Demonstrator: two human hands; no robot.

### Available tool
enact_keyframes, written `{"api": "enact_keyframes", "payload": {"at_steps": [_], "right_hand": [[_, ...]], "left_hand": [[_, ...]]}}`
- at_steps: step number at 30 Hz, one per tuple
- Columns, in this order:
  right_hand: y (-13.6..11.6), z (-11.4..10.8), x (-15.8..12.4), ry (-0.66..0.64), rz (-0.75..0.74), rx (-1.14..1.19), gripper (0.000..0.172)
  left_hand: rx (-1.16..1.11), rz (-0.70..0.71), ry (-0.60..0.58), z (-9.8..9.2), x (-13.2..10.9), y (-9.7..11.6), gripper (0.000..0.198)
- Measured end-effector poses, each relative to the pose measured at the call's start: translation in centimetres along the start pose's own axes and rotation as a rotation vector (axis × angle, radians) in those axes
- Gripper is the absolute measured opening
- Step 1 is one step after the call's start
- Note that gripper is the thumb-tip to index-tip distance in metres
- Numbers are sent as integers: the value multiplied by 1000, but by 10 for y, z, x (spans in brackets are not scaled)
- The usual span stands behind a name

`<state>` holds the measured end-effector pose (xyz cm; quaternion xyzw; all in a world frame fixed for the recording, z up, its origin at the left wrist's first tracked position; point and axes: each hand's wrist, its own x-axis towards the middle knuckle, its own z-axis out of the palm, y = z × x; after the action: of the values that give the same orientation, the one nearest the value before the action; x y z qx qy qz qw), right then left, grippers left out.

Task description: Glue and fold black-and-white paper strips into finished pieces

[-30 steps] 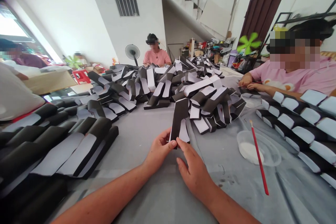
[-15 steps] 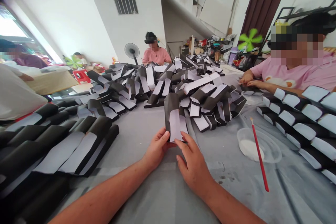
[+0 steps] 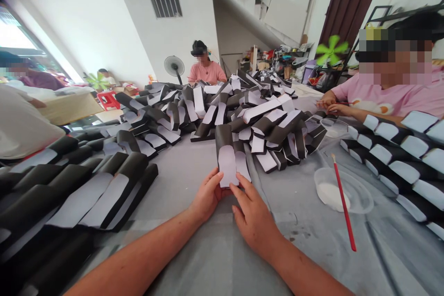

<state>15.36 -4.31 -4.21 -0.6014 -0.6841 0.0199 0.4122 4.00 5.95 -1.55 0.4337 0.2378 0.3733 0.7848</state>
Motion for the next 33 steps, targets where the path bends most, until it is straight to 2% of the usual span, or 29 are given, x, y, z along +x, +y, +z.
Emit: {"api": "enact_keyframes", "payload": {"at_steps": [12,23,28,33], "right_hand": [[0,-1,0,9,-72,-16,61],[0,-2,0,3,-72,-45,60],[-3,-3,-1,58,-115,-57,58],[-6,-4,-1,-2,-157,-63,63]], "left_hand": [[13,3,13,1,-1,3,36],[23,-2,18,2,-1,3,37],[34,16,20,3,-1,3,40],[85,28,4,4,-4,4,43]]}}
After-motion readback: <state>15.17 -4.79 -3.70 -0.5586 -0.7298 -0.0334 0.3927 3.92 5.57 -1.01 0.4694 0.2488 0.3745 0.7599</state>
